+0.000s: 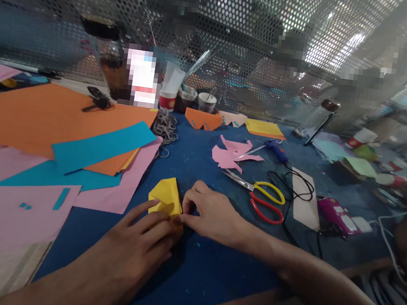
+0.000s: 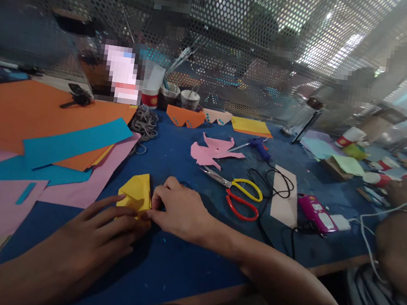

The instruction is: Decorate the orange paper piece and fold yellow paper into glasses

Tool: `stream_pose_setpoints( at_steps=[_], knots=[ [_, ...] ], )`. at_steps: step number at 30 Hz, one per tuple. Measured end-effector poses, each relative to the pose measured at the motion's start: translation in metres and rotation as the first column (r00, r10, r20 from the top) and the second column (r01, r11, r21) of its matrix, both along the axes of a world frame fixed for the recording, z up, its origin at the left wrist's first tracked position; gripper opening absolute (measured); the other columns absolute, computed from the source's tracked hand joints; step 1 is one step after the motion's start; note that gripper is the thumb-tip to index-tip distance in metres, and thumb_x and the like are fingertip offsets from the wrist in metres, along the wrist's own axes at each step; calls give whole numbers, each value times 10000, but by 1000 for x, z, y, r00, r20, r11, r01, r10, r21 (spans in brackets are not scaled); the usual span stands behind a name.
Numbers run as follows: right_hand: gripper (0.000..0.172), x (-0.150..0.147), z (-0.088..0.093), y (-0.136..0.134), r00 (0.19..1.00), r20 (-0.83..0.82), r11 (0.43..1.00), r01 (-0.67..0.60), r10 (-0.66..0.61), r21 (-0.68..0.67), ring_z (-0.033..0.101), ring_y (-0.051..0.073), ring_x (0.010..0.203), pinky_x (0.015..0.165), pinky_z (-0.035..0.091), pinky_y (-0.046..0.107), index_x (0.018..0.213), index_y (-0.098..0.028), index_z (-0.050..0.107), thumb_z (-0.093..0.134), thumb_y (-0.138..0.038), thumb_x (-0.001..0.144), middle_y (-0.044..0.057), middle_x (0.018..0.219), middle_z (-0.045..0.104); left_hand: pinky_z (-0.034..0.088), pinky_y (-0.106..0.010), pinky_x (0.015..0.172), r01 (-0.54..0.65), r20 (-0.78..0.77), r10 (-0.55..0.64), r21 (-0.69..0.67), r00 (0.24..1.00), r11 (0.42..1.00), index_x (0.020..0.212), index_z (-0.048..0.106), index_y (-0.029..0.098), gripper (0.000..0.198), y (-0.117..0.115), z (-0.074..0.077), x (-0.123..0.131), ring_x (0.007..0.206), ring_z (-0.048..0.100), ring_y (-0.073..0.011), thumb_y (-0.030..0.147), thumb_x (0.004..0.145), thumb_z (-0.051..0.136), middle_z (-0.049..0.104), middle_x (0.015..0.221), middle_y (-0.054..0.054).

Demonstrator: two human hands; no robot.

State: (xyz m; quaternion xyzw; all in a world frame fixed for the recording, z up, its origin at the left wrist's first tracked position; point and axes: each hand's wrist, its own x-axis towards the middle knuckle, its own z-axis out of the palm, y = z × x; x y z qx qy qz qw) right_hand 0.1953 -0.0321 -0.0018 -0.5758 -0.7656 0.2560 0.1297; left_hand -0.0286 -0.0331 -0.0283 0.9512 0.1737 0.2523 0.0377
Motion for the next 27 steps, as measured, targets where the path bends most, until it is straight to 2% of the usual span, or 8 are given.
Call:
stream_pose_setpoints(
  at_steps=[4,9,14,19,27],
  knots=[
    [161,-1,0,-1,1000,-15,1000,8,-8,-7,584,121,807,764,428,274,921,-208,658,769,-325,923,-9,1027,586,303,-462,1207,-17,-21,17,-1,1000,1000,1198,721,225,235,-1,-4,-3,1147,628,-245,236,1025,563,776,1109,-18],
    [184,0,-1,-2,999,-44,1000,27,-26,16,582,117,808,763,423,267,915,-202,660,790,-333,916,-10,1025,581,347,-466,1172,-6,-29,7,17,1000,1000,1254,706,232,274,-2,-8,-7,1113,638,-251,253,1022,560,771,1108,-25],
    [184,-1,-1,-4,997,-75,1000,29,-29,-3,585,114,810,760,419,259,909,-197,662,784,-334,922,-9,1019,584,415,-467,1108,-14,-66,18,57,998,998,1242,707,199,287,-6,-4,-6,1129,638,-271,202,1025,519,766,1119,-45],
    [203,-3,-3,-4,998,-36,998,51,-50,40,584,126,824,764,413,267,899,-196,663,785,-358,916,-7,1008,587,439,-482,1091,1,-66,6,107,998,994,1263,695,173,303,-8,-4,-5,1110,635,-275,175,1036,494,761,1110,-61],
    [193,2,-9,1,988,-128,996,88,-82,36,559,103,732,673,364,246,905,-189,629,696,-353,980,-24,902,612,477,-471,1029,-17,-82,12,-60,997,998,1213,731,226,297,-2,-3,-10,1102,623,-259,166,1032,503,739,1099,-57]
  ],
)
